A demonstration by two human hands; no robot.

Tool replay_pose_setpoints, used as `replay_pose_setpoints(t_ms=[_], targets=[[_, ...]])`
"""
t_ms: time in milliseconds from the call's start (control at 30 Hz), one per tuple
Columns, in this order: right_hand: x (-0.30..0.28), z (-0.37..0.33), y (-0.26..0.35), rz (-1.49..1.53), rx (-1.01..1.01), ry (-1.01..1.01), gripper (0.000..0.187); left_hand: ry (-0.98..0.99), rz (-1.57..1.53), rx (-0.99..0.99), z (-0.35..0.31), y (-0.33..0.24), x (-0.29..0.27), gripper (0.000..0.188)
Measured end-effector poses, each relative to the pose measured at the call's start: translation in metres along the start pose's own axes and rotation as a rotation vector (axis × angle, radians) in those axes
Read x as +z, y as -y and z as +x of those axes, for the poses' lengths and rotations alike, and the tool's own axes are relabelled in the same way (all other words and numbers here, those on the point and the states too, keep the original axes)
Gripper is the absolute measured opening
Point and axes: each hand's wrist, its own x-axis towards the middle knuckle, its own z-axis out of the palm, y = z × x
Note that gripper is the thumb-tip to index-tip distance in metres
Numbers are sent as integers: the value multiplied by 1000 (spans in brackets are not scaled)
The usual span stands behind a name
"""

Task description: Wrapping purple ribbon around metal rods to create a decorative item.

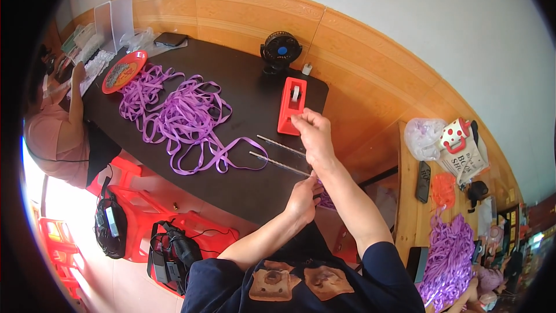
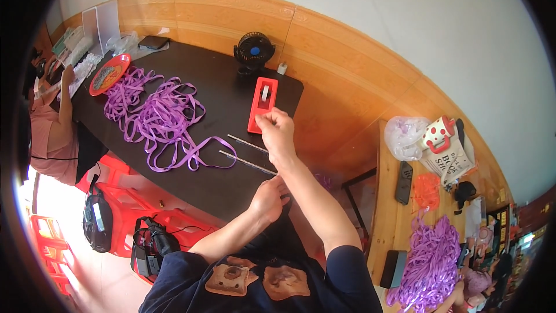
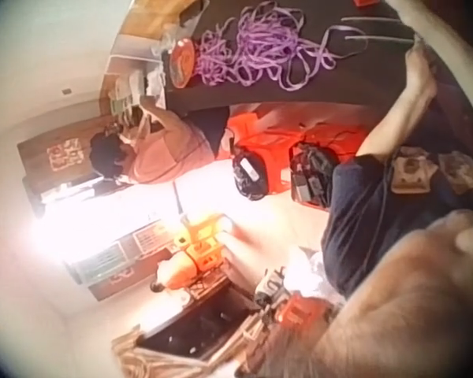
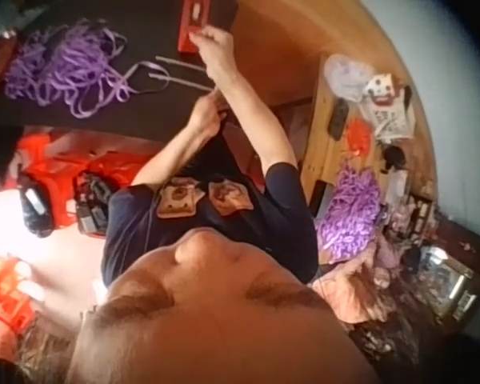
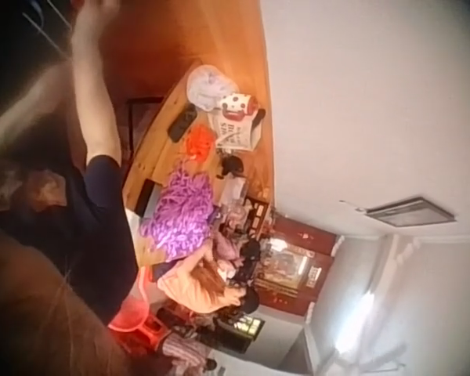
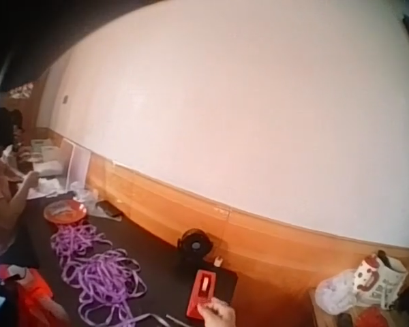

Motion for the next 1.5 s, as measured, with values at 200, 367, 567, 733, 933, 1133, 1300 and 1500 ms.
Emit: replay_pose_setpoints(t_ms=[200, 367, 567, 733, 933, 1133, 1300, 1500], targets=[[-12, -17, -22, -28, 74, 105, 16, 35, -19, 15, -7, 0, 0, 27], [-23, -7, -31, -137, 133, 176, 14, 17, -10, 2, -3, 3, 0, 30], [-76, -1, -24, -129, 32, 477, 10, -43, -11, 8, -6, -1, 3, 31], [-135, -11, 0, -2, 302, 816, 12, -43, 36, 33, -4, 2, -1, 34], [-153, -18, -17, -105, 265, 929, 11, -78, 55, 48, -3, 4, 2, 37], [-150, -14, -32, -81, 146, 961, 10, -121, 44, 65, -4, 6, 10, 37], [-148, -15, -34, -103, 66, 950, 7, -235, 30, 102, 1, 11, 20, 36], [-142, -18, -37, -127, -47, 875, 11, -367, 29, 164, 9, 16, 29, 31]])
